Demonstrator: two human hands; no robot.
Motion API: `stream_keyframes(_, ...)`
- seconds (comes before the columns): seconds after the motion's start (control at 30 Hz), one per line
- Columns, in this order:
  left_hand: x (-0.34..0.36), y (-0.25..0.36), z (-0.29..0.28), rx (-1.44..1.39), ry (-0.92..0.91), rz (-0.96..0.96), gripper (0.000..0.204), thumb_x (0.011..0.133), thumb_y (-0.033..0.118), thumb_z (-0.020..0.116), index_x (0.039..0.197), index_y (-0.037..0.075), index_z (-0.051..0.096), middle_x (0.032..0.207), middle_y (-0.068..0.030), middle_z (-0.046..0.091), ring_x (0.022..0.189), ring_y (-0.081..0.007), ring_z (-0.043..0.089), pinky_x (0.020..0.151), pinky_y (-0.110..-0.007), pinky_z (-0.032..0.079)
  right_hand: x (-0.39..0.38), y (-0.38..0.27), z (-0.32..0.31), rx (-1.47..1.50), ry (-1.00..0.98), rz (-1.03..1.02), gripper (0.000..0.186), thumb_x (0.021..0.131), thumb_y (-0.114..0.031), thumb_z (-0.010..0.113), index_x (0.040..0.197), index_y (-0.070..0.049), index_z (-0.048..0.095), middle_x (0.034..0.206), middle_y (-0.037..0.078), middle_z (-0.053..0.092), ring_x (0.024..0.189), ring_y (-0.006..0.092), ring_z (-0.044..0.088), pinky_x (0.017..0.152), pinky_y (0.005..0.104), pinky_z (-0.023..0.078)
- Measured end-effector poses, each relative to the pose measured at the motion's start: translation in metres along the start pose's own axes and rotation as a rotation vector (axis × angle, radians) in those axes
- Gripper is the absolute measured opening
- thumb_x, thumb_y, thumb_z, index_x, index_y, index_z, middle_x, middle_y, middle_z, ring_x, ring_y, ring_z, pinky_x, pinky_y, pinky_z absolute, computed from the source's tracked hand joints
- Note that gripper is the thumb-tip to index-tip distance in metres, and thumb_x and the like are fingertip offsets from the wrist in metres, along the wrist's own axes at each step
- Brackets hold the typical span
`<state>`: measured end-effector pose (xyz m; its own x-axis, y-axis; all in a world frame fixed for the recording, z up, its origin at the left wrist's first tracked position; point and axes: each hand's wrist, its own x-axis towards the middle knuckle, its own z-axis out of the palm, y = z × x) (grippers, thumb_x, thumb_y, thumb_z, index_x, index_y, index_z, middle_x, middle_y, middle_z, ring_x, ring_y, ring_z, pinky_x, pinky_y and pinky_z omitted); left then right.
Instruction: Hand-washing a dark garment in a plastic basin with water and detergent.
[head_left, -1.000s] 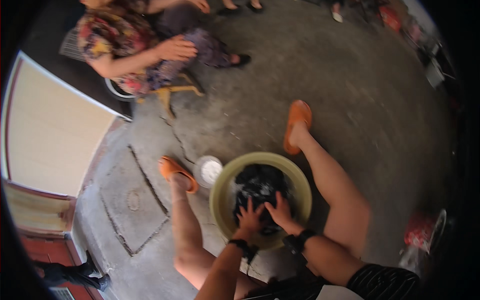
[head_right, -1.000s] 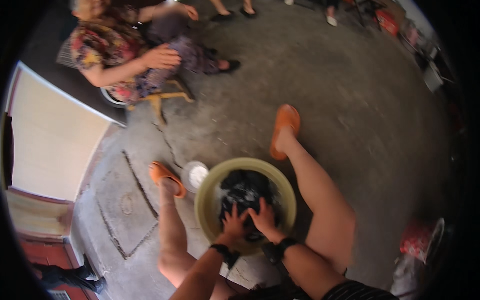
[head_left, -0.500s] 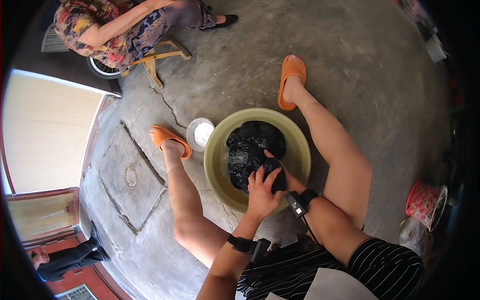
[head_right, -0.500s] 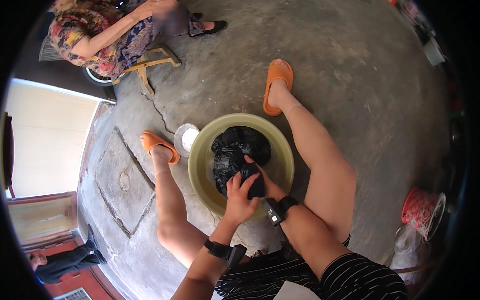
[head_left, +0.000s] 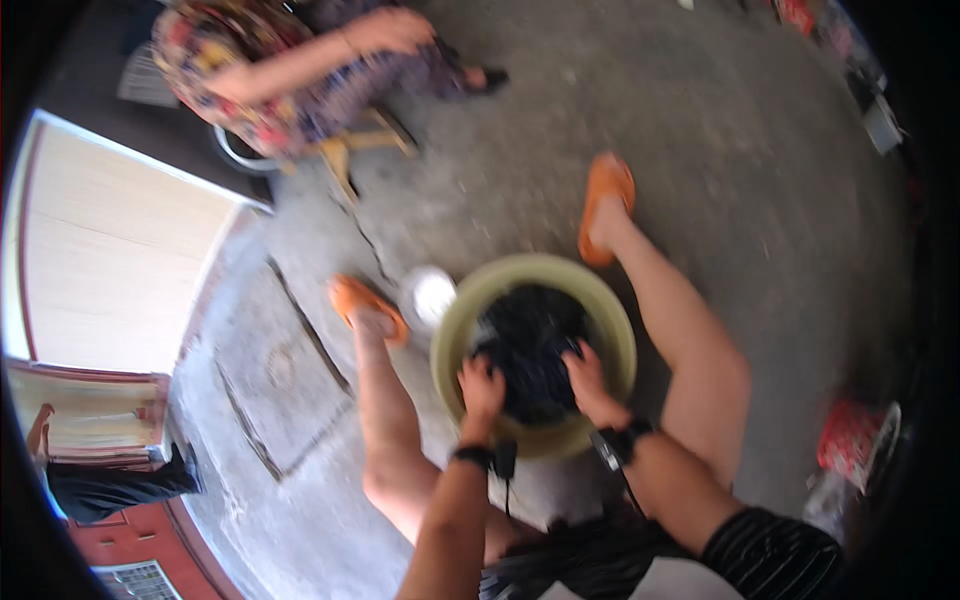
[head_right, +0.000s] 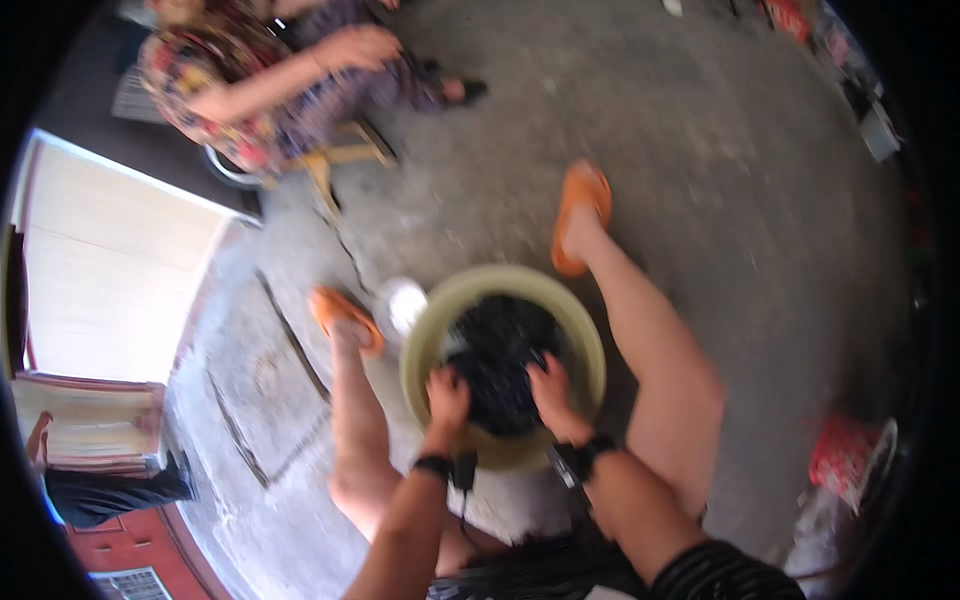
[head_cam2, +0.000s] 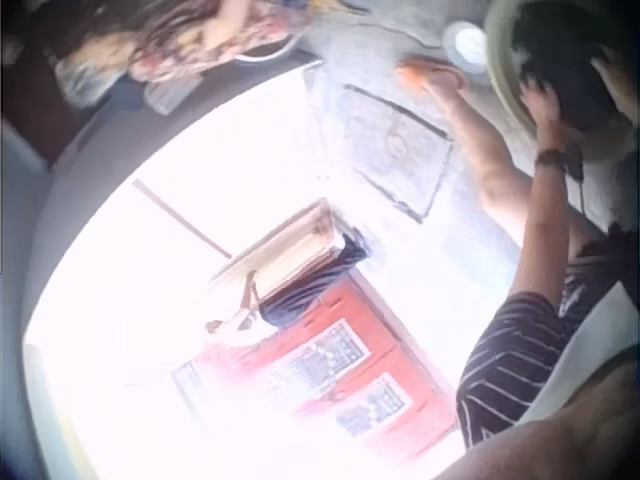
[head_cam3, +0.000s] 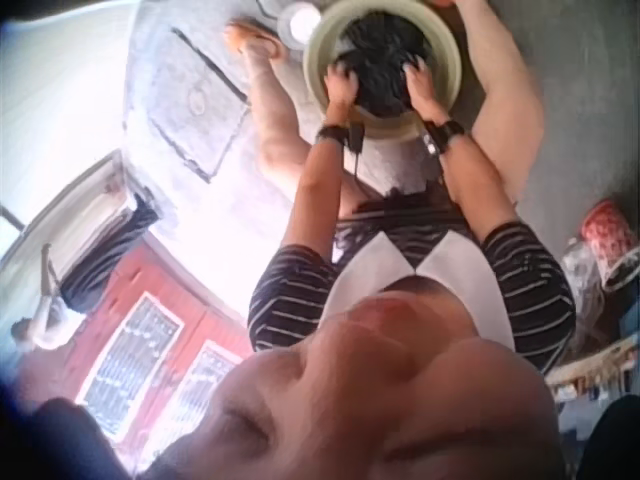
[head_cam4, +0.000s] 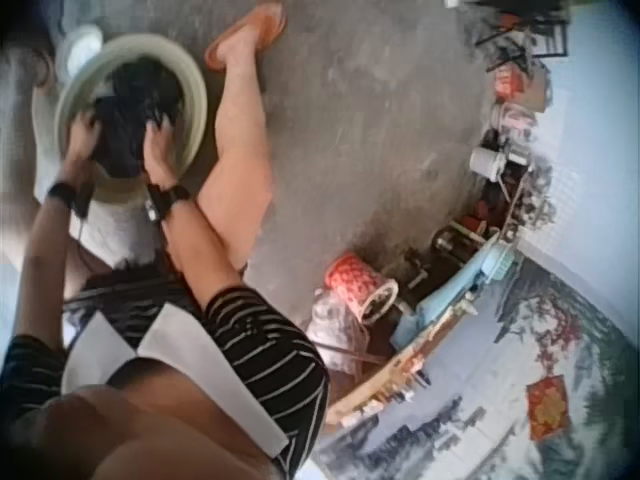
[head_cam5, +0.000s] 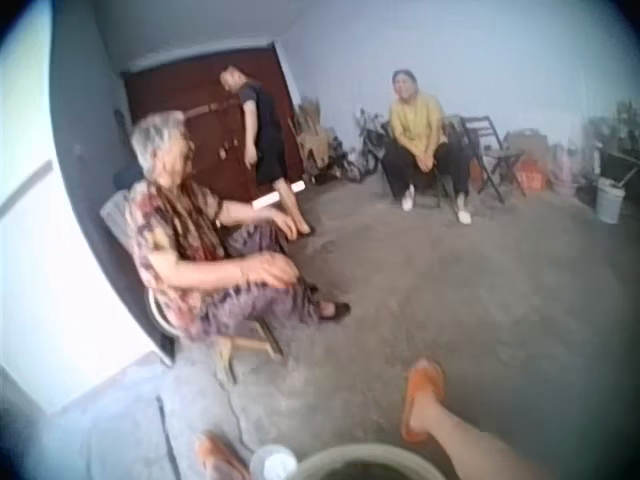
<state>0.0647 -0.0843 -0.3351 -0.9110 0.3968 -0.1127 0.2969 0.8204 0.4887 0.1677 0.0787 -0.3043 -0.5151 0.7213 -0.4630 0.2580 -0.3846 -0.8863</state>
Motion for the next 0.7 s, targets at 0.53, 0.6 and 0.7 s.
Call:
stream_keyframes(0.53,0.015,0.037,0.003,0.341,-0.512,0.174,0.058,0.069,0.032,0.067,0.123,0.029,0.046,0.131,-0.0122,0.035,0.113,-0.0418,0.039,0.091,-0.057,0.035,0.01,0.039,-0.019,-0.684,-0.393,0.222,0.071,0.08,-0.054,0.051,0.134,-0.013,0.032,0.127,0.023,0.038,0.118,0.0398,0.037,0.095,0.0479,0.033)
stream_keyframes(0.6,0.034,0.003,0.026,0.277,-0.419,0.132,0.051,0.07,0.026,0.066,0.119,0.025,0.05,0.127,-0.0145,0.039,0.112,-0.0417,0.041,0.092,-0.053,0.036,0.005,0.047,-0.012,-0.19,-0.513,0.449,0.065,0.083,-0.055,0.048,0.133,-0.016,0.035,0.122,0.009,0.052,0.114,0.0274,0.046,0.093,0.0447,0.037)
stream_keyframes(0.7,0.034,0.025,0.024,0.103,-0.199,0.052,0.042,0.068,0.008,0.059,0.109,0.016,0.058,0.116,-0.0208,0.046,0.107,-0.0418,0.044,0.093,-0.044,0.037,0.018,0.036,-0.009,0.105,-0.44,0.83,0.066,0.081,-0.062,0.045,0.13,-0.019,0.038,0.123,0.003,0.052,0.111,0.0266,0.049,0.089,0.0532,0.037)
